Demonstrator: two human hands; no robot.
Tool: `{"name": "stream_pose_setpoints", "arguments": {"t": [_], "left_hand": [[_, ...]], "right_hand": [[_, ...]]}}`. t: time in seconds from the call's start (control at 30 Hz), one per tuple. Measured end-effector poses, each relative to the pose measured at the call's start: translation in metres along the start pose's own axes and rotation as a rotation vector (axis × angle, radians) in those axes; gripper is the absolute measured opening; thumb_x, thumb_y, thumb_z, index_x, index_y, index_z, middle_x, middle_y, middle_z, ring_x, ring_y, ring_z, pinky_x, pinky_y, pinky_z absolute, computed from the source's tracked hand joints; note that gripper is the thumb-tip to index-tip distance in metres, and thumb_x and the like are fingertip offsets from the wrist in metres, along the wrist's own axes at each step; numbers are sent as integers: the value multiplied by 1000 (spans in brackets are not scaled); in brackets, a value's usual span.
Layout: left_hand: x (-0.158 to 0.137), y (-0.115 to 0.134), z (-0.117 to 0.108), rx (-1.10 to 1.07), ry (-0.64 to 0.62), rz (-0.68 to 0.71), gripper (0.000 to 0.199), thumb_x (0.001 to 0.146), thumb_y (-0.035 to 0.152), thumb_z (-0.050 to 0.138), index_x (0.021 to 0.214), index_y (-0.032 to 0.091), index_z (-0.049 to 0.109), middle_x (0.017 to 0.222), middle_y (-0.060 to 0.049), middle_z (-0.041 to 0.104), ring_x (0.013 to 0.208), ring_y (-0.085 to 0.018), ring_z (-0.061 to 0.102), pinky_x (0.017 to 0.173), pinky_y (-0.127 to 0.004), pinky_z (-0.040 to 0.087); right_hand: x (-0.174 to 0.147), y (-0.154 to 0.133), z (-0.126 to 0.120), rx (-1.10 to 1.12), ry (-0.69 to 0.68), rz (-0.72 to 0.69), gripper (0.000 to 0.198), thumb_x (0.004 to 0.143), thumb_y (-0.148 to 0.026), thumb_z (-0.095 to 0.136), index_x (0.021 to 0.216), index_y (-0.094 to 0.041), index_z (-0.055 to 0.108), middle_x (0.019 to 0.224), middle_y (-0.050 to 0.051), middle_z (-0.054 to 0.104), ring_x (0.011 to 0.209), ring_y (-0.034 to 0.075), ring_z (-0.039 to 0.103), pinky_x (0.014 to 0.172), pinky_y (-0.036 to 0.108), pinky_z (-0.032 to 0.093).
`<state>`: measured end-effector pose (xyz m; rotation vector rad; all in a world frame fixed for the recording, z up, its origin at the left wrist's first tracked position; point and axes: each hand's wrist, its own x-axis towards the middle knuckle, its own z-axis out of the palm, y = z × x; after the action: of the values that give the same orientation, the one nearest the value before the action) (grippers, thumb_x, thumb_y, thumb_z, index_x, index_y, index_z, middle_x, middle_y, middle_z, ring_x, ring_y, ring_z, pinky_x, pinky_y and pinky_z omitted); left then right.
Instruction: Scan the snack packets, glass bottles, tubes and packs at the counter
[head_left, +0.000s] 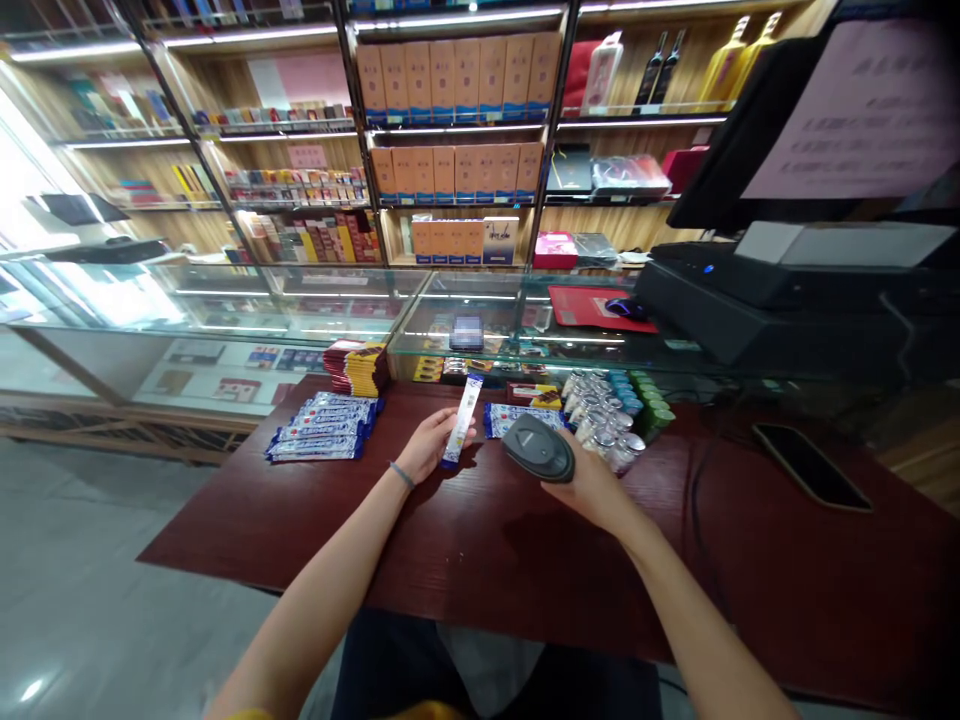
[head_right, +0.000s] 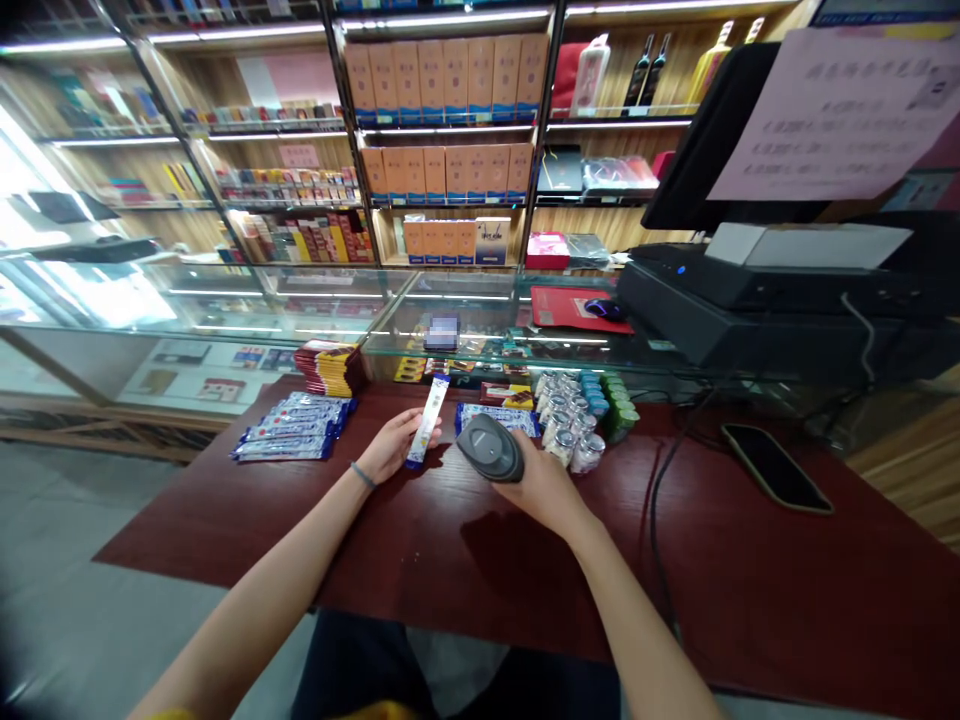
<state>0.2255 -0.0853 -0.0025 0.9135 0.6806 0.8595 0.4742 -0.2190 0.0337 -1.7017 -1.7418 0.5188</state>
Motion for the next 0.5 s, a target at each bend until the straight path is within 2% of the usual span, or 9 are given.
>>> {"name": "stream_pose_setpoints", "arguments": {"t": [0.17, 0.3, 0.4, 0.5], "left_hand": [[1, 3, 1, -27, 1, 12, 29, 86, 28, 72, 109, 13, 65, 114, -14, 70, 88, -17, 71, 79, -30, 61], [2, 18, -1, 19, 78, 98, 37, 80, 29, 77, 110, 14, 61, 110, -13, 70, 88, -18, 71, 75, -32, 60], [1, 39, -9, 190, 151, 242, 48, 79, 30, 77, 120, 17, 58, 106, -10, 70, 90, -19, 71, 76, -31, 58], [-4, 63, -27, 509, 213, 423, 47, 78, 25, 75, 122, 16, 60, 105, -8, 71, 93, -19, 70, 82, -32, 57]], "right_hand": [[-1, -5, -1, 18, 0, -11, 53, 70, -29, 69, 119, -28, 49, 96, 4, 74, 87, 27, 71, 70, 30, 50], [1, -11, 2, -1, 3, 1, 47, 73, -33, 67, 116, -28, 50, 88, 2, 73, 81, 26, 71, 68, 31, 49], [4, -14, 7, -36, 14, -9, 49, 74, -35, 66, 120, -29, 51, 84, 1, 73, 80, 27, 72, 67, 31, 49], [7, -21, 12, -44, 26, -36, 52, 74, -33, 67, 124, -30, 51, 84, 1, 73, 81, 28, 72, 65, 30, 48]]}}
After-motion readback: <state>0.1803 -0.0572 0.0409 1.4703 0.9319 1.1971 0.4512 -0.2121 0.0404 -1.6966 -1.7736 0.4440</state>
